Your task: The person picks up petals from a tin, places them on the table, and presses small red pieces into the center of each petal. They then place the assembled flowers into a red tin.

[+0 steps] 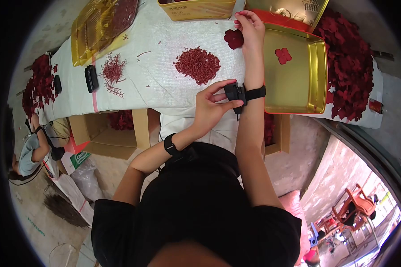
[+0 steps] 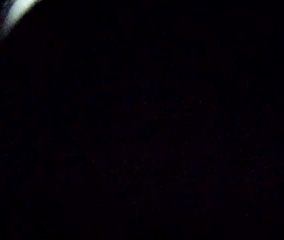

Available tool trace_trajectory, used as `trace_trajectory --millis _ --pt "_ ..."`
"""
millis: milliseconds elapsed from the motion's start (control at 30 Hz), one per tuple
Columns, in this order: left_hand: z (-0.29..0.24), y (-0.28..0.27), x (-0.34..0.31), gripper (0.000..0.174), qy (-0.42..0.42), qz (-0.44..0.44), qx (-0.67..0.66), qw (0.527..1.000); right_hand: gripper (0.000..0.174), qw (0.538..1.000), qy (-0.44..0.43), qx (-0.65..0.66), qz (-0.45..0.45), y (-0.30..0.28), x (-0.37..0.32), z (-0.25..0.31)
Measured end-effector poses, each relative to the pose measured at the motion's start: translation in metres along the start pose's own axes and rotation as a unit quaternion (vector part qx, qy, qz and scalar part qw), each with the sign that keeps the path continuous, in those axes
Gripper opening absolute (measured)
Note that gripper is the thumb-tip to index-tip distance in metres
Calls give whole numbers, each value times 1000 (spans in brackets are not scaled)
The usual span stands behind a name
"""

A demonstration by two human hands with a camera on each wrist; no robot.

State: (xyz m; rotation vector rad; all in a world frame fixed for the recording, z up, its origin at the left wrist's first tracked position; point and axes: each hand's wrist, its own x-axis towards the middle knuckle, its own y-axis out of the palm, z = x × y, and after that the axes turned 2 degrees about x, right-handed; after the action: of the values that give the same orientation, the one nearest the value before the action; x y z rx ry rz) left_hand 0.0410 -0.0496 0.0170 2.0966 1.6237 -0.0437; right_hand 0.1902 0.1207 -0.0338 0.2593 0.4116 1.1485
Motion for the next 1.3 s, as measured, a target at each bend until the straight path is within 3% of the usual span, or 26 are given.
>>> trace_trajectory --millis 267,567,733,833,933,1033,1300 --pt "-2 -1 1 52 -52 -1 -3 999 13 1000 5 -4 10 -2 2 -1" --pt "0 -13 8 56 -23 38 -34 998 13 1000 22 -20 9 1 -5 -2" --pt "-1 -16 9 57 -61 26 -61 996 14 999 40 -5 5 -3 -9 -5" --pt "6 -16 9 60 -18 70 3 997 13 999 38 14 1 -3 -9 -2" --pt "12 -8 4 67 -40 80 -50 995 12 999 30 33 -3 -2 -8 -1" --pt "7 -5 -2 72 1 111 69 991 11 998 28 44 -19 0 -7 -1" --pt "-16 -10 4 74 -27 101 141 985 12 999 28 30 -25 4 -8 -2"
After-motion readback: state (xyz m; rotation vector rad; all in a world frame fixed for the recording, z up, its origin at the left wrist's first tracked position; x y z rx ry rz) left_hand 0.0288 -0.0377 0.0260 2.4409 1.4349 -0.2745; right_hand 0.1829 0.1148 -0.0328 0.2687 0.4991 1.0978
